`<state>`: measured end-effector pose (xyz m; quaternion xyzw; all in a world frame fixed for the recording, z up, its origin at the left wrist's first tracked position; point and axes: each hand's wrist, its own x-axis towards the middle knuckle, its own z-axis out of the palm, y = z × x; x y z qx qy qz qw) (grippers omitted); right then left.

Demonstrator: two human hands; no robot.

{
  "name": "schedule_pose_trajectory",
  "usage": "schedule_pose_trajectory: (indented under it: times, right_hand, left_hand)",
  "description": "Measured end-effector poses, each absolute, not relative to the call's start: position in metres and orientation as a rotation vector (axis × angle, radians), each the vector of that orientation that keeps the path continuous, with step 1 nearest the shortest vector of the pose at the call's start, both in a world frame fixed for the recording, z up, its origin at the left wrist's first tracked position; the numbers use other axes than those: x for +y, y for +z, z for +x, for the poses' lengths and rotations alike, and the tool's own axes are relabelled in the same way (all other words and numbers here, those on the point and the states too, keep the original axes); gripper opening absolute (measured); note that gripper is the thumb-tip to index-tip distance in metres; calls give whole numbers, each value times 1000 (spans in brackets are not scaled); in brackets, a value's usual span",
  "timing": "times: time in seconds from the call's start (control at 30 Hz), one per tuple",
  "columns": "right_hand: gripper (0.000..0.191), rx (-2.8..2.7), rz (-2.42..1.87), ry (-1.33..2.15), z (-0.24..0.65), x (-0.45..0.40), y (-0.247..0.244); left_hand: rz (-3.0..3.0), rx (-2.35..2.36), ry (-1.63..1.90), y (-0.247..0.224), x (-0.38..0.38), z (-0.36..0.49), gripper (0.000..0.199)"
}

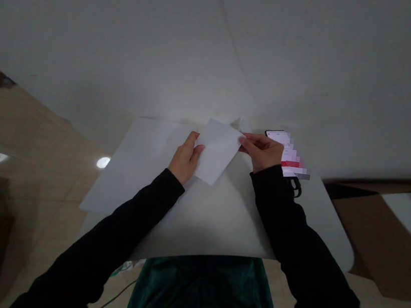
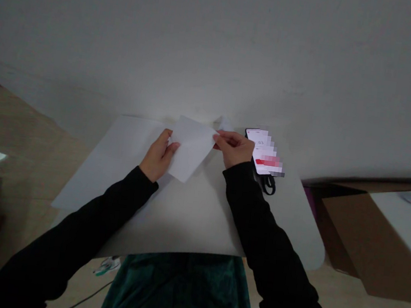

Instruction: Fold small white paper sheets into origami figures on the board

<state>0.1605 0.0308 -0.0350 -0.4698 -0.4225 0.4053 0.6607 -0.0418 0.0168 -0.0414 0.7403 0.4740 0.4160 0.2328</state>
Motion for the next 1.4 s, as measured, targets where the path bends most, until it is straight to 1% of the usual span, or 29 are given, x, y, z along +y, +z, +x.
schedule_pose_trajectory:
  times: [0.2,0.27,0.37,0.47,0.63,0.83,1.0,1.1,1.17,1.3,1.4]
  right_hand:
    - [24,-940,-1067,680,153,31,-39]
    - [30,-894,-1036,754,147,31,-43]
    - [44,-919,-1049,1047,137,30,-53]
    - [47,-1040,-1071,1242,130,28,-62]
    - [50,-1000,-1077,1245,128,23,-60]
    - [45,-999,-1101,1356,123,13,-48]
    - [43,-940,-1111,1267,115,7,-49]
    - [44,-960,-1100,1363,111,4,-51]
    - [43,-975,-1066,1385,110,3,-51]
    - [40,-947,-1022,1300,108,-1,-47]
    - [42,-964,-1020,1381,106,-4,-44]
  left_hand:
    - [2051,1328,1171,-39,11,-35,15]
    - [2029,1361,1194,-41,10,-34,18]
    - [2016,1426,1221,-43,9,-34,19]
    - [2029,1462,1255,-45,8,-34,17]
    - [2038,1528,1296,-44,6,-32,17]
    - [2061,1572,1390,-41,8,-36,19]
    - [2043,1600,1413,-40,10,-38,19]
    - [2027,1613,1435,-40,10,-39,19]
    - [2024,1612,1458,-39,10,-39,20]
    - [1996,1597,1538,-38,10,-39,25]
    - [1966,1623,1550,-39,12,-41,28]
